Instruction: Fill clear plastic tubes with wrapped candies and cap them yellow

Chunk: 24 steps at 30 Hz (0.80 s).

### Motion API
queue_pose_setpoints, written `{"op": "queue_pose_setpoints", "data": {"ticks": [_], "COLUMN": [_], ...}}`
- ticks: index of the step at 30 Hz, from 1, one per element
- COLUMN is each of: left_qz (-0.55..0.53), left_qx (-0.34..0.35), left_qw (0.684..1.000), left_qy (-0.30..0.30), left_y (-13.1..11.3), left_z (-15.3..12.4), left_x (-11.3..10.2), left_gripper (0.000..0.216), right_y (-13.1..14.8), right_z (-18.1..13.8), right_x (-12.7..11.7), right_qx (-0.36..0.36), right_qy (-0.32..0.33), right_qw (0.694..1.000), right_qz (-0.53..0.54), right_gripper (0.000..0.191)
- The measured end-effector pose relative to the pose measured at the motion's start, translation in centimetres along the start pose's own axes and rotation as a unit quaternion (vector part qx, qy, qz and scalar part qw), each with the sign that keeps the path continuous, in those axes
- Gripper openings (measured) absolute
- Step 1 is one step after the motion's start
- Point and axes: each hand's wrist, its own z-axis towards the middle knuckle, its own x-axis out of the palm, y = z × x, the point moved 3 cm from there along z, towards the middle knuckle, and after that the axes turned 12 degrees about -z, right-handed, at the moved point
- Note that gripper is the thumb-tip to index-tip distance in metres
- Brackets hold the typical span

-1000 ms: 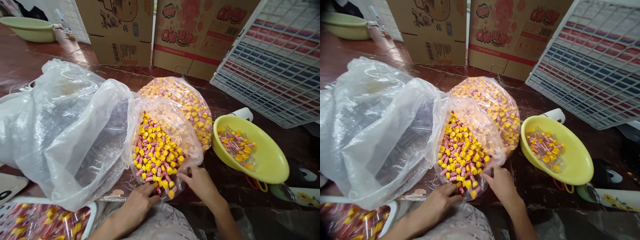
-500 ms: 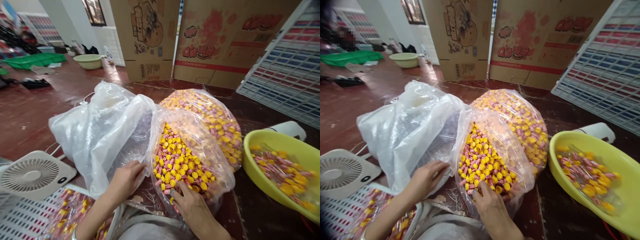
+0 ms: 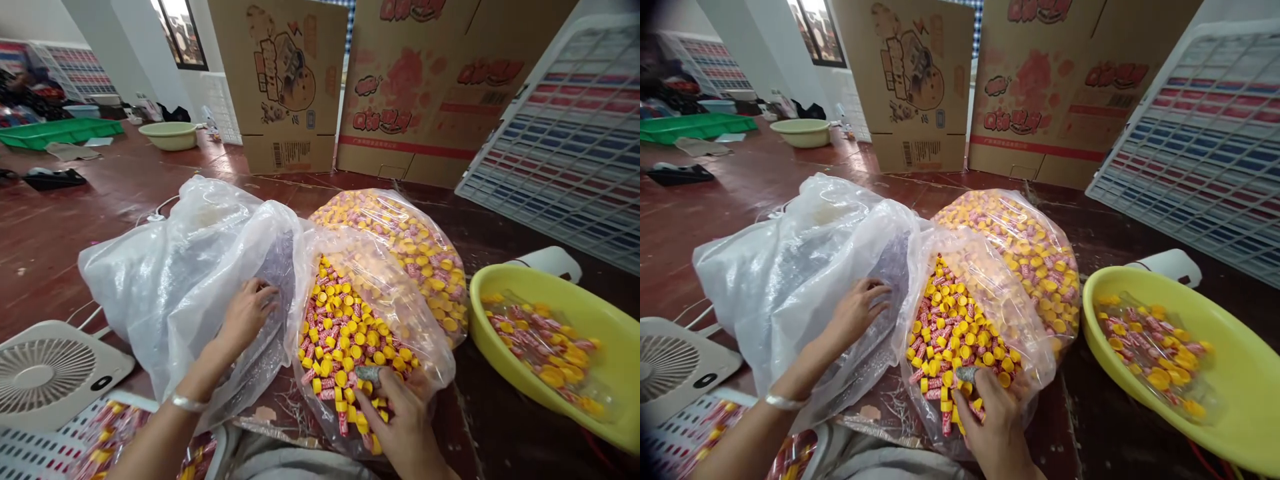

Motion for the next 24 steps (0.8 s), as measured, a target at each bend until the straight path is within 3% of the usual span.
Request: {"op": "queue_pose_setpoints", "data": {"ticks": [4, 7, 9, 12, 15, 17, 19, 22, 24], "left_qz": [-0.179, -0.34, -0.41, -0.49, -0.576, -0.638, -0.681, -0.711, -0.727], "left_qx": [0.008, -0.006, -0.015, -0.048, -0.106, -0.154, -0.192, -0.212, -0.219], "left_qw": [0.981, 0.927, 0.893, 0.853, 0.792, 0.733, 0.687, 0.652, 0.629], "left_qy": [0.068, 0.158, 0.183, 0.174, 0.174, 0.176, 0.167, 0.154, 0.166], "left_y": [-2.8, -6.2, -8.0, -9.1, -9.2, -9.3, -9.7, -10.6, -11.0], "left_z": [-5.4, -8.7, -9.9, -10.6, -10.9, -11.1, -11.2, -11.3, -11.3], "left_x": [-0.4, 0.0, 0.3, 0.6, 1.4, 2.2, 2.9, 3.7, 4.2], "left_gripper": [0.029, 0.028, 0.025, 0.02, 0.032, 0.039, 0.042, 0.043, 0.039], "right_y": [1.1, 2.5, 3.7, 5.1, 6.0, 6.3, 6.5, 6.5, 6.6], "right_z": [1.8, 3.0, 3.8, 4.8, 5.0, 4.6, 3.8, 2.8, 2.7], "right_x": [-1.6, -1.3, -1.1, -1.3, -1.5, -1.2, -0.4, 0.9, 1.4], "right_qx": [0.044, 0.093, 0.071, -0.005, -0.092, -0.135, -0.143, -0.123, -0.12], "right_qy": [-0.011, -0.005, 0.026, 0.065, 0.083, 0.078, 0.046, -0.01, -0.007], "right_qw": [0.99, 0.971, 0.972, 0.978, 0.977, 0.98, 0.986, 0.992, 0.993], "right_qz": [0.134, 0.219, 0.222, 0.196, 0.173, 0.127, 0.069, 0.025, 0.023], "right_gripper": [0.009, 0.014, 0.013, 0.01, 0.016, 0.037, 0.059, 0.056, 0.054]}}
